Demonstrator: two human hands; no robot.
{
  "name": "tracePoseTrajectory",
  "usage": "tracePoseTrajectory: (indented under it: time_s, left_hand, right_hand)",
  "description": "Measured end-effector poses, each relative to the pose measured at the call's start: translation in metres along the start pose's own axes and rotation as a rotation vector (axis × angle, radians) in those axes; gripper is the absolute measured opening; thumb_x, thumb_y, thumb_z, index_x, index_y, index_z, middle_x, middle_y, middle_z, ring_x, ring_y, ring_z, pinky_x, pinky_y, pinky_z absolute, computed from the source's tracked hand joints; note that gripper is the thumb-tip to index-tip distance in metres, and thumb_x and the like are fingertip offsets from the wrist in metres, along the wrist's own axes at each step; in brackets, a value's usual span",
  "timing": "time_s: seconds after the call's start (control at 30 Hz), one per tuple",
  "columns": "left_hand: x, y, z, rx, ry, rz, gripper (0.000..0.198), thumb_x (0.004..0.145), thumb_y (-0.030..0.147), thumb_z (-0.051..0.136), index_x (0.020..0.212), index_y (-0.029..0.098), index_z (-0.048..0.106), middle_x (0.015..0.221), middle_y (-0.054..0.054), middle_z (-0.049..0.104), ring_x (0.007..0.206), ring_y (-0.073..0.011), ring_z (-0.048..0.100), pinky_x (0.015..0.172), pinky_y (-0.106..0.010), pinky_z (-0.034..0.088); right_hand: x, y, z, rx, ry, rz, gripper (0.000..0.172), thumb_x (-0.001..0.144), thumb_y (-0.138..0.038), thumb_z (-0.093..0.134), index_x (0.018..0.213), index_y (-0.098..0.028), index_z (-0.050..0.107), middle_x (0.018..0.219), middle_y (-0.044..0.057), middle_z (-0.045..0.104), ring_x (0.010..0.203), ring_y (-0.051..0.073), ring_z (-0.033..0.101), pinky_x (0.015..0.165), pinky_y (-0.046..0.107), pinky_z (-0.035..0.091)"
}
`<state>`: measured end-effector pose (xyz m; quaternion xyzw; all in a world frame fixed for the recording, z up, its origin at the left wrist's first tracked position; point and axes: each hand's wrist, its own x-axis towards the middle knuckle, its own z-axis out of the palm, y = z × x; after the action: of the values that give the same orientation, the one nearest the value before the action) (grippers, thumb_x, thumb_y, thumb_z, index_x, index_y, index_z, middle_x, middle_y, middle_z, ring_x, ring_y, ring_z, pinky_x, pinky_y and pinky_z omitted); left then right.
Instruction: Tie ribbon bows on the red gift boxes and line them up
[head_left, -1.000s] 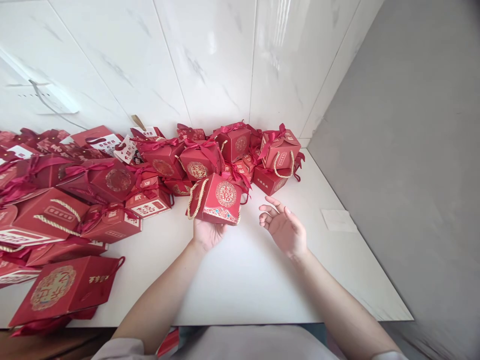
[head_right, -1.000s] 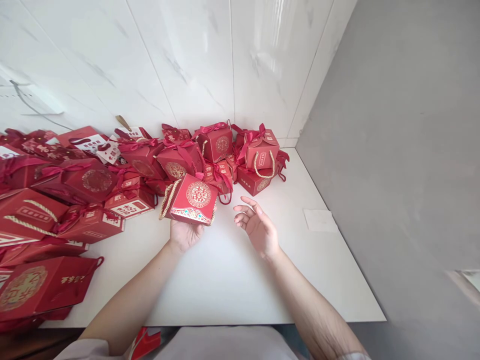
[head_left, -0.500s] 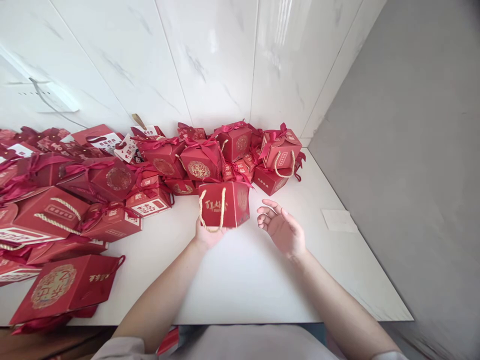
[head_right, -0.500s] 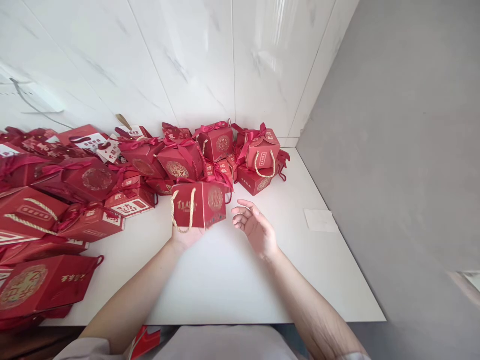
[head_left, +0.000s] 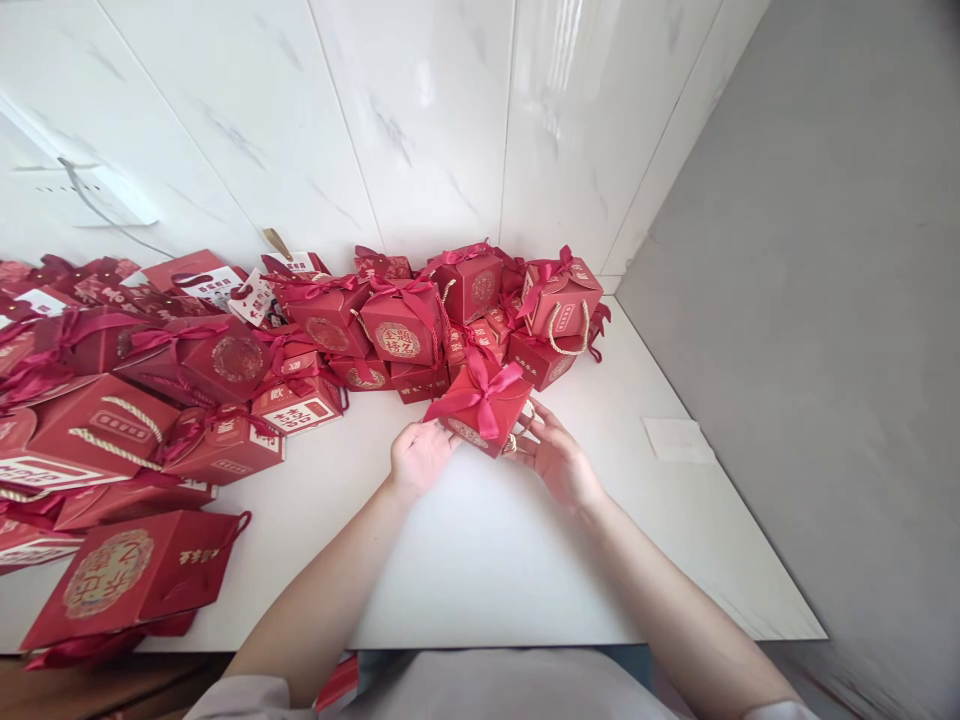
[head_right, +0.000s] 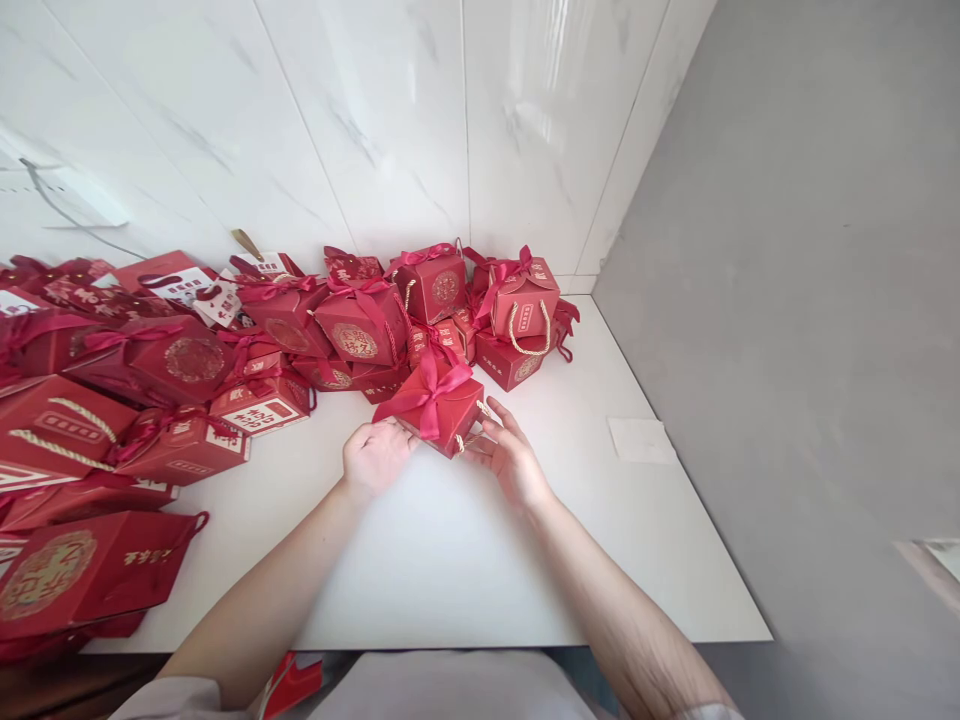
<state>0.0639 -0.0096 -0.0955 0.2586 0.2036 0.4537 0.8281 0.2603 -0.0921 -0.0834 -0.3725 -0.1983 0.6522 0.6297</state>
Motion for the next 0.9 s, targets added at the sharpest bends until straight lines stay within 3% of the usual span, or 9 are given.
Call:
tracePoseTrajectory:
  time_s: [0.13,0.27,0.33,0.43,0.57,0.67,0.8,0.9]
  left_hand:
    - [0.000,0.003,0.000,0.069,0.022,0.015,0.028,0.077,0.032,0.061,0.099,0.016,0.070,0.106,-0.009,0.071,0.100,-0.0238,0.066,0.091,-0.036,0.051]
    - [0.002,0.008,0.000,0.232,0.029,0.054,0.059,0.073,0.026,0.076,0.129,0.026,0.058,0.127,-0.006,0.064,0.110,-0.0232,0.064,0.093,-0.034,0.049]
    - [0.004,0.009,-0.001,0.266,0.037,0.062,0.070,0.070,0.025,0.081,0.134,0.030,0.054,0.132,-0.004,0.060,0.113,-0.0220,0.062,0.093,-0.032,0.049]
    - [0.005,0.008,-0.004,0.300,-0.009,0.013,0.071,0.068,0.030,0.084,0.132,0.029,0.055,0.132,-0.005,0.061,0.115,-0.0235,0.062,0.093,-0.032,0.050]
    - [0.002,0.002,-0.015,0.325,-0.167,-0.186,0.068,0.066,0.038,0.086,0.126,0.021,0.060,0.123,-0.009,0.067,0.114,-0.0295,0.063,0.096,-0.038,0.049]
    - [-0.002,-0.003,-0.023,0.295,-0.209,-0.272,0.065,0.065,0.039,0.087,0.122,0.021,0.063,0.120,-0.008,0.069,0.112,-0.0283,0.064,0.098,-0.039,0.048]
    - [-0.006,-0.008,-0.026,0.289,-0.219,-0.279,0.064,0.060,0.031,0.091,0.118,0.023,0.063,0.118,-0.007,0.070,0.110,-0.0259,0.066,0.095,-0.038,0.051]
    - [-0.005,-0.010,-0.021,0.320,-0.193,-0.239,0.058,0.057,0.022,0.092,0.109,0.021,0.067,0.102,-0.006,0.075,0.095,-0.0247,0.070,0.084,-0.037,0.054]
  right_hand:
    - [0.001,0.005,-0.001,0.012,-0.003,-0.017,0.052,0.076,-0.023,0.072,0.124,-0.029,0.056,0.109,0.002,0.068,0.084,0.021,0.067,0.078,0.038,0.054]
    - [-0.002,0.003,0.001,0.019,0.035,-0.026,0.048,0.077,-0.025,0.073,0.121,-0.029,0.056,0.113,0.004,0.067,0.089,0.022,0.067,0.073,0.036,0.053]
    - [-0.002,0.000,0.001,0.017,0.050,-0.038,0.046,0.077,-0.027,0.074,0.120,-0.028,0.057,0.111,0.003,0.067,0.084,0.021,0.067,0.065,0.032,0.051]
    - [-0.002,-0.003,0.000,0.025,0.058,-0.057,0.042,0.078,-0.030,0.073,0.118,-0.029,0.059,0.112,0.002,0.066,0.081,0.020,0.066,0.062,0.030,0.049]
    - [-0.002,-0.006,-0.002,0.069,0.035,-0.055,0.032,0.082,-0.033,0.068,0.112,-0.029,0.063,0.115,0.001,0.067,0.089,0.021,0.065,0.069,0.031,0.050]
    - [-0.002,-0.007,-0.003,0.065,0.038,-0.065,0.029,0.081,-0.034,0.067,0.109,-0.028,0.066,0.113,0.001,0.069,0.089,0.020,0.065,0.071,0.031,0.050]
    - [-0.001,-0.006,-0.004,0.033,0.048,-0.054,0.031,0.082,-0.037,0.066,0.111,-0.028,0.066,0.108,0.001,0.070,0.090,0.021,0.064,0.076,0.033,0.050]
    - [0.000,-0.003,-0.005,-0.027,0.067,-0.088,0.028,0.083,-0.036,0.067,0.110,-0.028,0.064,0.110,0.001,0.070,0.097,0.021,0.064,0.083,0.034,0.049]
